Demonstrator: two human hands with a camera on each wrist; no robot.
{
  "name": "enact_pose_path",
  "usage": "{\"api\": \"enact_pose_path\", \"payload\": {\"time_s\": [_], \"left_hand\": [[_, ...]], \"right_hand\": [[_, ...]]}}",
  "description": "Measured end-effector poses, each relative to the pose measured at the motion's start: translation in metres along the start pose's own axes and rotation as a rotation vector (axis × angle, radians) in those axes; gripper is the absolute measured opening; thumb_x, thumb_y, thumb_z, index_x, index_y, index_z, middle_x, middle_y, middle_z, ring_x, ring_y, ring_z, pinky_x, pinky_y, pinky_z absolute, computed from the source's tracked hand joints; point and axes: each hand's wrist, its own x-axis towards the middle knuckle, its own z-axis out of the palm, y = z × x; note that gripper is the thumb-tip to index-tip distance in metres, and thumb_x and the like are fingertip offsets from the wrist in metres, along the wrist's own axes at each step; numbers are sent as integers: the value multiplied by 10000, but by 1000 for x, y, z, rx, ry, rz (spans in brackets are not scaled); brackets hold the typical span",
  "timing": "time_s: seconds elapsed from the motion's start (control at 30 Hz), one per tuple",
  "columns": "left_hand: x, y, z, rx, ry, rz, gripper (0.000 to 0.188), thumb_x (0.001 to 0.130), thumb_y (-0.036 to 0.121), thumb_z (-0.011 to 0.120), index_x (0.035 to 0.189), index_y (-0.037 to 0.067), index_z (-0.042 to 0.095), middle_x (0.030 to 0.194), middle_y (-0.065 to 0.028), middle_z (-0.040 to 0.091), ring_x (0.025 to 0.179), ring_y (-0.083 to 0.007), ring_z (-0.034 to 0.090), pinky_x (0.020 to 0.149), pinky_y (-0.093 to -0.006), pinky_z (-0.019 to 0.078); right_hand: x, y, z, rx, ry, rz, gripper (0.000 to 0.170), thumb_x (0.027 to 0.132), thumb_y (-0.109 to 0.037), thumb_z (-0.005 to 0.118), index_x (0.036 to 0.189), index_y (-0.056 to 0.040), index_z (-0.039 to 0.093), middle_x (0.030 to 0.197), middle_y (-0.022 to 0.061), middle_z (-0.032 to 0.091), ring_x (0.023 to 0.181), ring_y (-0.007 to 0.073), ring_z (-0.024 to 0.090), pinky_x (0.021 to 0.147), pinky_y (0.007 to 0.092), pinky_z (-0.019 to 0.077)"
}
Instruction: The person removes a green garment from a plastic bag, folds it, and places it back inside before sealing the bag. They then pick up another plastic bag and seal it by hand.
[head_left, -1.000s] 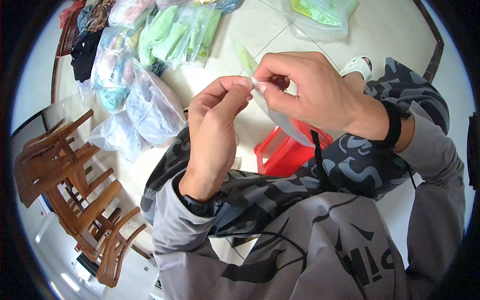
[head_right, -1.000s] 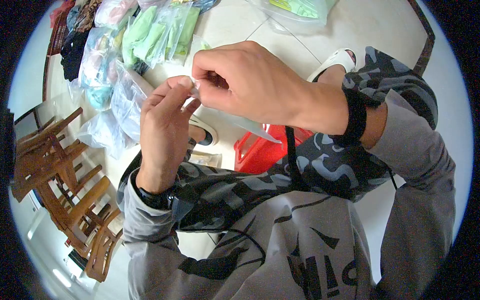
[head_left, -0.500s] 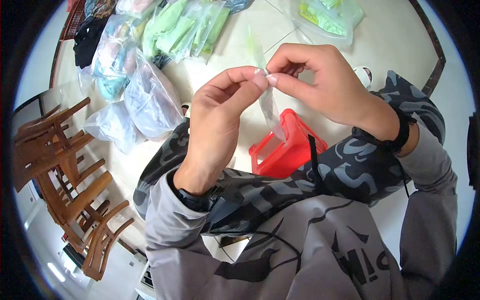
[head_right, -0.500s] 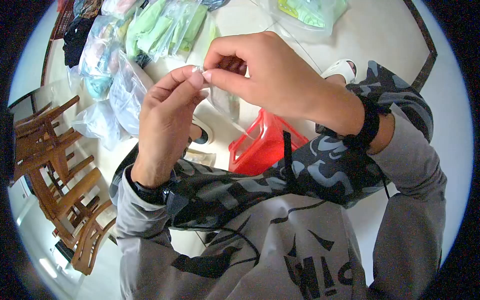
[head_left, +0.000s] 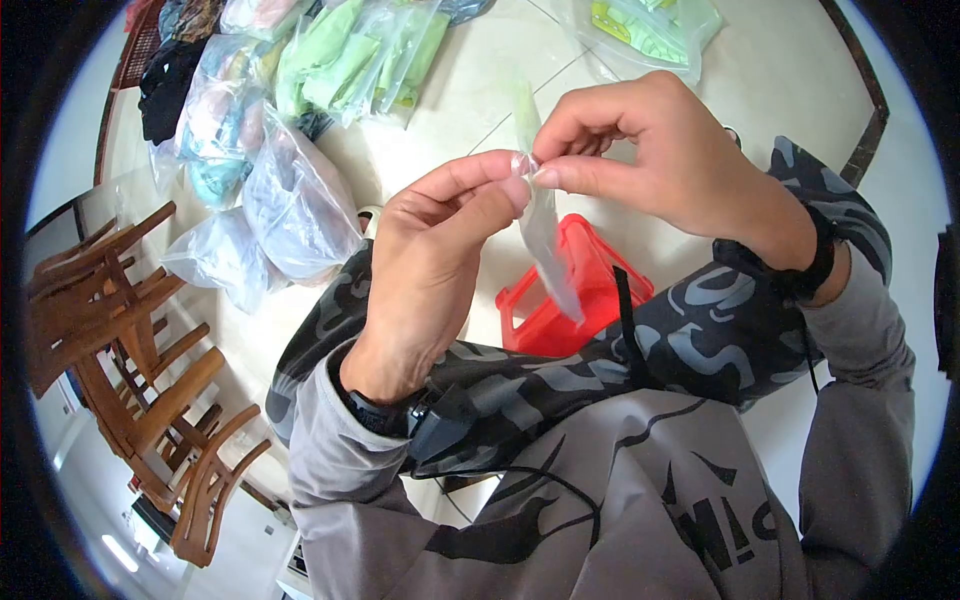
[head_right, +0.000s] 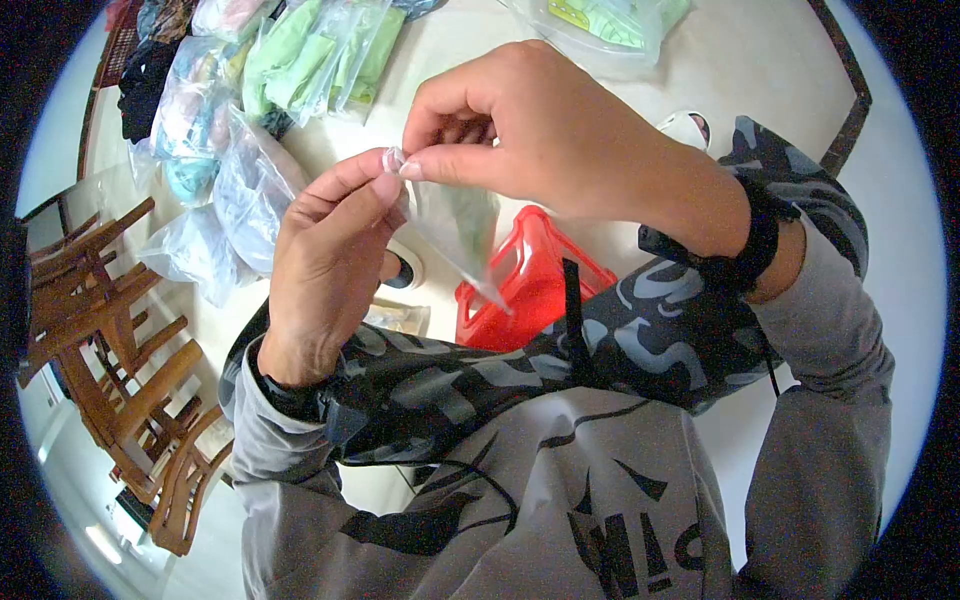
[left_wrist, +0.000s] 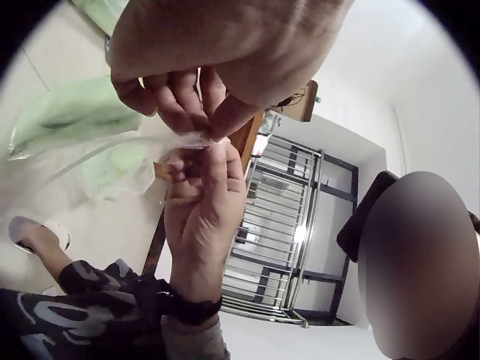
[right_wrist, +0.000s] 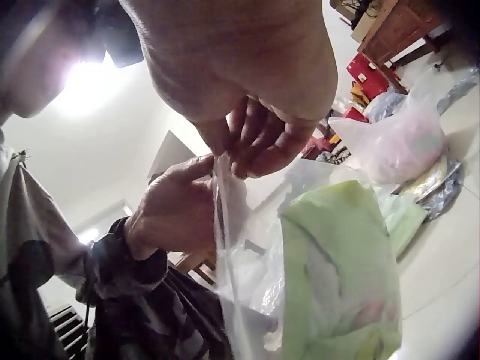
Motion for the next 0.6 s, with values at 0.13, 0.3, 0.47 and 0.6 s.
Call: {"api": "enact_pose_path", "payload": {"time_s": [0.13,0.3,0.47,0.6], "left_hand": [[-1,2,0,-95,-97,-76,230,907,35,659,1126,-35,676,1045,-77,697,985,-133,602,933,-291,432],[2,0,-9,-44,-253,-167,304,933,264,636,1138,39,633,1106,-48,659,1055,-167,576,952,-348,386],[1,2,-9,-191,-295,-243,249,945,167,654,1148,24,670,1075,-55,688,1046,-161,590,987,-354,403],[-1,-1,-9,-127,-285,-273,337,896,312,676,1118,62,628,1102,-40,651,1046,-174,574,956,-350,379]], "right_hand": [[2,4,-1,105,-24,35,185,851,-147,754,865,19,674,730,48,665,680,93,607,648,249,497],[1,-2,-1,118,-60,19,231,840,-179,779,862,17,660,736,36,653,688,85,602,652,245,495],[2,-1,-5,90,-93,-33,259,832,-199,793,882,19,662,757,42,659,698,91,610,657,249,501],[2,-4,-6,155,-130,-3,248,830,-184,788,888,22,664,762,44,659,706,91,616,663,244,504]]}}
